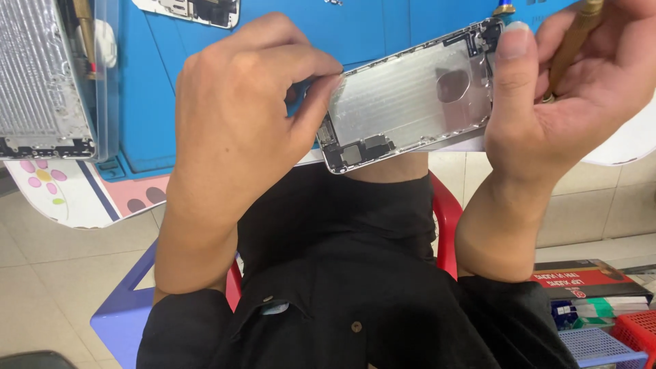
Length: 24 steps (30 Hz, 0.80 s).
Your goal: The person holds a disassembled phone back cover and uses a small screwdriver-like tool to scrape and pry adhesive residue from its inner metal surface, working around the edges and repositioning the cover repeatedly on a blue repair mat.
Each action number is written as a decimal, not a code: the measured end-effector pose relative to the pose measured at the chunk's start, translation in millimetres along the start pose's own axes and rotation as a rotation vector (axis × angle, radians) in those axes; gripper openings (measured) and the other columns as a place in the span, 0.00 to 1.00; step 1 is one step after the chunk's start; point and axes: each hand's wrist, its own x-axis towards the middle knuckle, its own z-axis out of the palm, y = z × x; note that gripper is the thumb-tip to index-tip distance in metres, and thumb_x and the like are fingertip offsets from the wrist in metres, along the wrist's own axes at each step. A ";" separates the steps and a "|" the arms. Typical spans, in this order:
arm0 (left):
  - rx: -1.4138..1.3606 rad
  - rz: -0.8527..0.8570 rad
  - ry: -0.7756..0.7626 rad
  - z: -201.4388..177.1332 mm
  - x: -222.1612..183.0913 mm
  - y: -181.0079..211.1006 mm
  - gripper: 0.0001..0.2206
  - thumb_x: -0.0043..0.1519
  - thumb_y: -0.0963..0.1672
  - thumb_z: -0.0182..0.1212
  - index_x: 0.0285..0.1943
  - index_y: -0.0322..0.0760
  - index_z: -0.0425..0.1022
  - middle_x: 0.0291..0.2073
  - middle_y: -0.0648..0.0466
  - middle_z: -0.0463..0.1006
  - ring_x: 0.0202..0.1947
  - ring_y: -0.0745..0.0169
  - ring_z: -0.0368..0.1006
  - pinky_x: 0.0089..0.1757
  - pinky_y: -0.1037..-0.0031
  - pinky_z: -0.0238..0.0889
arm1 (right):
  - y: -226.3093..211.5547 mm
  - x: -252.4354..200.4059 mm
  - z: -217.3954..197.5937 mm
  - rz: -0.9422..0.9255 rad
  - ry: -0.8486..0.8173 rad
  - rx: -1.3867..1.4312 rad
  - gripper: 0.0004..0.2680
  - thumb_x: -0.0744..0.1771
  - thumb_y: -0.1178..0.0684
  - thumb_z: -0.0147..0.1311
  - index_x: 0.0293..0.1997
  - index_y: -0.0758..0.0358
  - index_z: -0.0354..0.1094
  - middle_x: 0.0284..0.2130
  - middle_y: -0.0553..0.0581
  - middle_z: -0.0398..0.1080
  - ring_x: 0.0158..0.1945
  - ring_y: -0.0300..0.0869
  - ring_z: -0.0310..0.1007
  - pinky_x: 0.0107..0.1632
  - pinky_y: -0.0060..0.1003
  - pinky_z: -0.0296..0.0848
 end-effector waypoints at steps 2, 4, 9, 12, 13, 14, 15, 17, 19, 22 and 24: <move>-0.011 -0.019 -0.019 0.4 1.4 0.2 0.02 0.62 0.39 0.73 0.41 0.35 0.83 0.34 0.53 0.78 0.29 0.61 0.76 0.31 0.72 0.65 | -0.4 0.9 -1.3 -0.001 -0.028 0.012 0.15 0.75 0.63 0.58 0.68 0.66 0.57 0.35 0.52 0.59 0.29 0.34 0.52 0.32 0.24 0.50; -0.013 -0.020 -0.025 -0.6 2.4 0.9 0.03 0.62 0.39 0.73 0.40 0.35 0.84 0.34 0.53 0.78 0.29 0.61 0.76 0.31 0.72 0.65 | -1.4 1.2 -2.5 -0.001 -0.040 0.018 0.15 0.75 0.63 0.59 0.68 0.66 0.57 0.35 0.52 0.59 0.29 0.34 0.53 0.32 0.24 0.50; -0.014 -0.011 -0.031 1.3 1.3 0.7 0.03 0.61 0.38 0.72 0.41 0.35 0.84 0.35 0.53 0.78 0.30 0.62 0.76 0.31 0.73 0.66 | -3.7 1.8 -4.2 0.009 -0.060 0.027 0.15 0.76 0.62 0.60 0.68 0.65 0.56 0.35 0.52 0.58 0.29 0.34 0.53 0.32 0.24 0.50; -0.011 -0.021 -0.028 1.6 0.5 2.4 0.04 0.60 0.38 0.72 0.42 0.36 0.84 0.35 0.53 0.78 0.30 0.63 0.76 0.32 0.74 0.66 | -2.7 5.0 -4.5 -0.014 -0.086 0.040 0.14 0.75 0.62 0.59 0.67 0.66 0.56 0.36 0.52 0.58 0.29 0.33 0.53 0.32 0.24 0.51; -0.008 -0.027 -0.024 1.9 0.5 3.1 0.04 0.60 0.38 0.72 0.41 0.35 0.84 0.35 0.53 0.78 0.30 0.63 0.76 0.31 0.74 0.65 | -2.1 5.3 -5.2 -0.049 -0.098 0.015 0.14 0.75 0.63 0.59 0.67 0.66 0.56 0.35 0.52 0.58 0.28 0.33 0.53 0.31 0.24 0.50; -0.002 -0.032 -0.017 1.7 0.7 3.6 0.04 0.59 0.38 0.72 0.41 0.35 0.84 0.34 0.53 0.78 0.29 0.64 0.76 0.31 0.74 0.65 | -1.4 6.6 -5.2 -0.088 -0.110 -0.007 0.15 0.74 0.63 0.59 0.66 0.66 0.56 0.33 0.51 0.59 0.27 0.33 0.53 0.30 0.23 0.49; 0.000 -0.031 -0.015 1.8 0.8 3.6 0.04 0.59 0.38 0.72 0.41 0.35 0.84 0.34 0.53 0.78 0.29 0.64 0.76 0.31 0.74 0.65 | -1.0 5.5 -5.4 -0.091 -0.110 -0.007 0.15 0.74 0.63 0.59 0.66 0.66 0.56 0.33 0.51 0.59 0.27 0.33 0.53 0.30 0.23 0.49; 0.011 -0.017 0.000 2.0 0.7 3.7 0.04 0.59 0.38 0.72 0.41 0.35 0.84 0.34 0.53 0.78 0.28 0.64 0.75 0.30 0.74 0.64 | -0.2 3.8 -5.6 -0.047 -0.121 0.024 0.15 0.76 0.62 0.59 0.68 0.66 0.56 0.37 0.53 0.60 0.29 0.33 0.54 0.31 0.23 0.50; 0.014 -0.016 0.002 2.0 -1.1 3.6 0.04 0.59 0.38 0.72 0.41 0.35 0.84 0.34 0.53 0.78 0.28 0.64 0.75 0.30 0.75 0.64 | -0.9 3.7 -4.9 -0.023 -0.114 0.025 0.14 0.76 0.62 0.59 0.68 0.67 0.56 0.36 0.53 0.60 0.29 0.33 0.54 0.31 0.22 0.49; 0.015 -0.010 0.005 3.0 -0.4 2.9 0.04 0.59 0.38 0.73 0.41 0.35 0.84 0.33 0.53 0.78 0.28 0.65 0.76 0.30 0.75 0.64 | -1.0 6.3 -4.8 -0.032 -0.111 0.007 0.14 0.75 0.62 0.59 0.67 0.67 0.56 0.35 0.53 0.61 0.28 0.32 0.53 0.31 0.22 0.49; 0.016 -0.009 0.005 3.8 0.0 2.3 0.04 0.60 0.39 0.73 0.41 0.35 0.84 0.33 0.53 0.78 0.28 0.65 0.76 0.29 0.75 0.64 | -0.7 6.7 -4.8 -0.067 -0.117 -0.010 0.14 0.75 0.63 0.59 0.66 0.67 0.56 0.35 0.53 0.61 0.28 0.32 0.53 0.31 0.23 0.50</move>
